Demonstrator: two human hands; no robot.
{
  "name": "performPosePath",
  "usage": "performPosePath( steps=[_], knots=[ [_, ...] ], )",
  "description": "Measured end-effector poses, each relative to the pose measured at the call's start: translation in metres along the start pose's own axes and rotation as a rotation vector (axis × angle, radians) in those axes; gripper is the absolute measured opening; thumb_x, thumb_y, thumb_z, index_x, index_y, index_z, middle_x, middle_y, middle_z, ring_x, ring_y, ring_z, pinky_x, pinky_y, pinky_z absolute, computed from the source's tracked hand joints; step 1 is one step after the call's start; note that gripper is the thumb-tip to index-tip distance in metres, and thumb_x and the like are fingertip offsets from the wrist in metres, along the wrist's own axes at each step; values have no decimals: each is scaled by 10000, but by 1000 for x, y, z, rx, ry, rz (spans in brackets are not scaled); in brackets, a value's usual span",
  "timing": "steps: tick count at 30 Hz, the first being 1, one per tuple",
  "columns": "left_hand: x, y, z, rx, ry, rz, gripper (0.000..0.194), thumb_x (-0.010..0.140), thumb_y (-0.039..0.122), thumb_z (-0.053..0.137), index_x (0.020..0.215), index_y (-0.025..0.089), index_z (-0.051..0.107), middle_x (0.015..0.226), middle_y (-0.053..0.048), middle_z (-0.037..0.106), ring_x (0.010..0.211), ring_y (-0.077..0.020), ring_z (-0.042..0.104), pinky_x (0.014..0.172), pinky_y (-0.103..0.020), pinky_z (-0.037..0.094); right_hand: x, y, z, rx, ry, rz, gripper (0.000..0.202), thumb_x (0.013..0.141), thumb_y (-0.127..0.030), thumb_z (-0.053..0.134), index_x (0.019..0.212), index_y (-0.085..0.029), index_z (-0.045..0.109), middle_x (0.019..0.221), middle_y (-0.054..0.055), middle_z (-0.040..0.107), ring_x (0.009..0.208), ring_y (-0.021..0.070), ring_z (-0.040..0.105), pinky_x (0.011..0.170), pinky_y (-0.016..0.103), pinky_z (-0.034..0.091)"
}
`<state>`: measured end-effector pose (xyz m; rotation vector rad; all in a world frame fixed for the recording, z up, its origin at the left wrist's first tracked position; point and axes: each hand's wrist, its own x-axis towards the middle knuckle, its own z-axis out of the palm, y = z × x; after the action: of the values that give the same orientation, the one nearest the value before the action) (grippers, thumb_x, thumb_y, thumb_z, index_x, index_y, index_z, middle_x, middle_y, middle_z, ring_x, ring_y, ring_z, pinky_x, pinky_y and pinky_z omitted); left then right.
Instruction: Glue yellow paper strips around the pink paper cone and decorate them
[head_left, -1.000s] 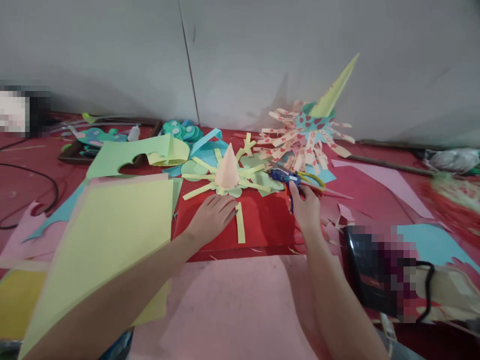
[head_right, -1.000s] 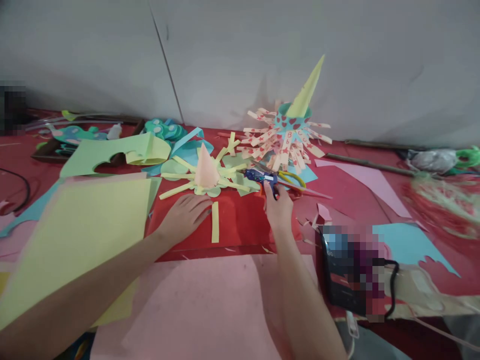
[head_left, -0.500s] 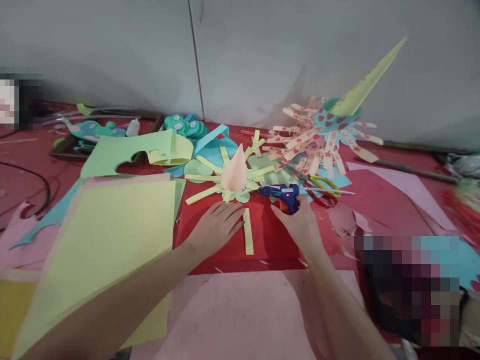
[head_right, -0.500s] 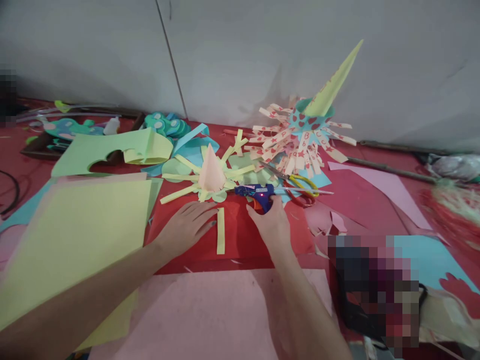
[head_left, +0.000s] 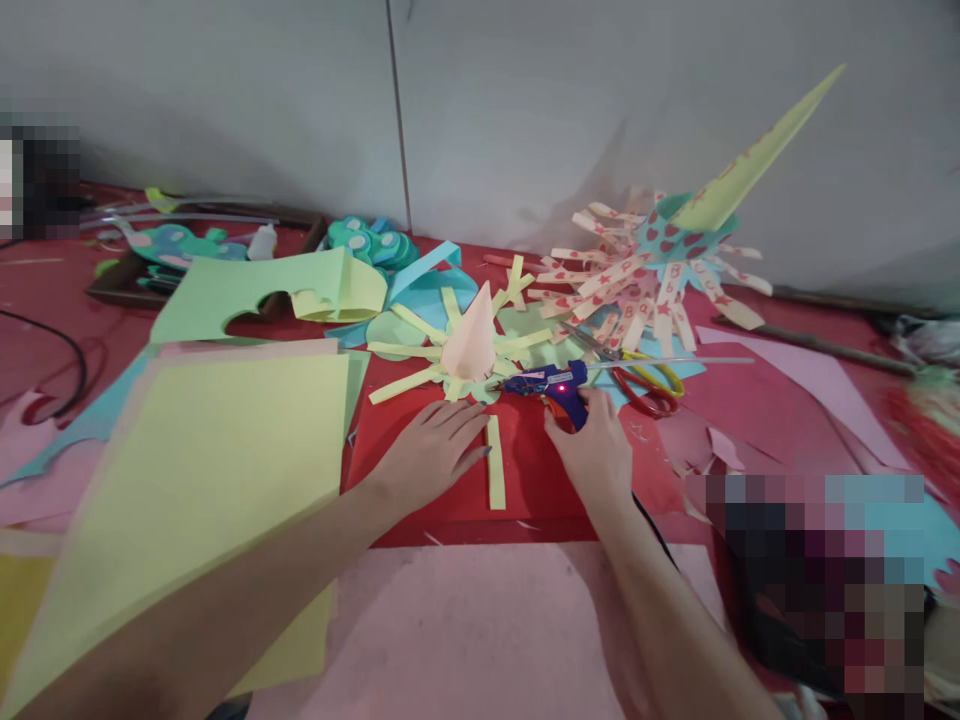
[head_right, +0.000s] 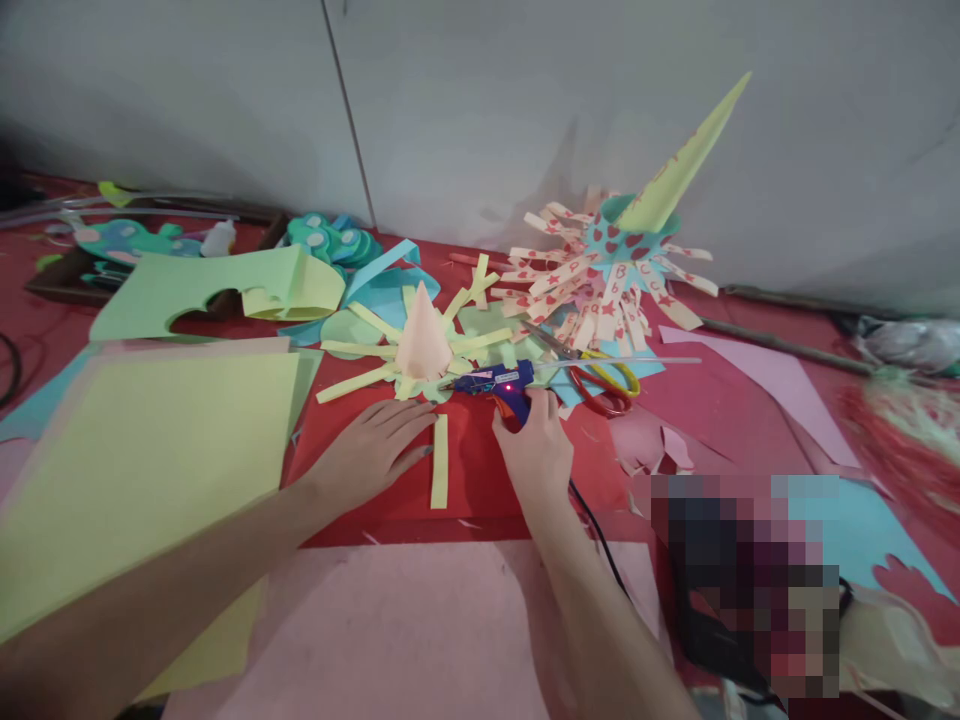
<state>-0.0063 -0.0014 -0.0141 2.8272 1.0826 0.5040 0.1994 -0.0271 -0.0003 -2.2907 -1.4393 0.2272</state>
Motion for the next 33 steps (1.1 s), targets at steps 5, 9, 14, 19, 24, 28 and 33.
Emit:
performPosePath(
  steps=[5, 9, 14, 19, 24, 28, 33],
  knots=[
    [0, -1, 1, 22, -2, 10, 402, 971, 360, 311, 1207, 140, 552, 1231, -83, 605, 1165, -204, 535, 984, -370, 419, 0, 0, -3, 19, 8, -19, 329, 745, -432, 498, 1001, -224, 490, 1091, 87, 572, 865, 249, 575, 581, 306, 390],
    [0, -1, 0, 21, -8, 12, 388, 970, 352, 320, 1205, 150, 554, 1228, -82, 607, 1170, -202, 531, 987, -368, 417, 1, 1, -4, 33, 6, -34, 318, 744, -422, 484, 992, -224, 495, 1081, 84, 572, 847, 247, 573, 560, 299, 372],
    [0, 0, 1, -5, 3, 3, 388, 968, 351, 322, 1204, 151, 557, 1221, -95, 609, 1171, -200, 531, 981, -372, 422, 1, 3, -3, 38, 24, -64, 301, 759, -418, 469, 989, -226, 498, 1066, 83, 572, 840, 240, 568, 542, 288, 363],
    [1, 0, 0, 21, -6, 7, 394, 971, 358, 310, 1196, 154, 561, 1227, -83, 608, 1158, -194, 541, 982, -357, 420, 1, 2, -5, 36, 7, -62, 287, 757, -389, 477, 992, -225, 490, 1072, 81, 572, 868, 242, 569, 548, 287, 373],
    [1, -1, -1, 39, -8, 21, 403, 972, 350, 306, 1193, 131, 563, 1221, -90, 611, 1149, -200, 547, 975, -363, 428, 1, 2, -6, 28, -2, -55, 292, 759, -380, 478, 1005, -222, 483, 1089, 85, 572, 882, 246, 573, 563, 294, 383],
    [1, -1, 0, 31, -16, 7, 387, 970, 353, 317, 1196, 159, 563, 1228, -81, 608, 1160, -193, 540, 987, -364, 419, 1, 2, -4, 30, -1, -47, 309, 749, -396, 483, 1007, -225, 489, 1092, 87, 577, 894, 250, 580, 580, 302, 398],
    [1, 0, 1, 9, -29, 0, 381, 968, 343, 322, 1212, 167, 556, 1252, -86, 591, 1178, -195, 526, 996, -375, 413, 2, 4, -2, 61, -28, 55, 441, 704, -494, 541, 1041, -214, 493, 1100, 111, 592, 913, 270, 588, 639, 333, 425]
  ],
)
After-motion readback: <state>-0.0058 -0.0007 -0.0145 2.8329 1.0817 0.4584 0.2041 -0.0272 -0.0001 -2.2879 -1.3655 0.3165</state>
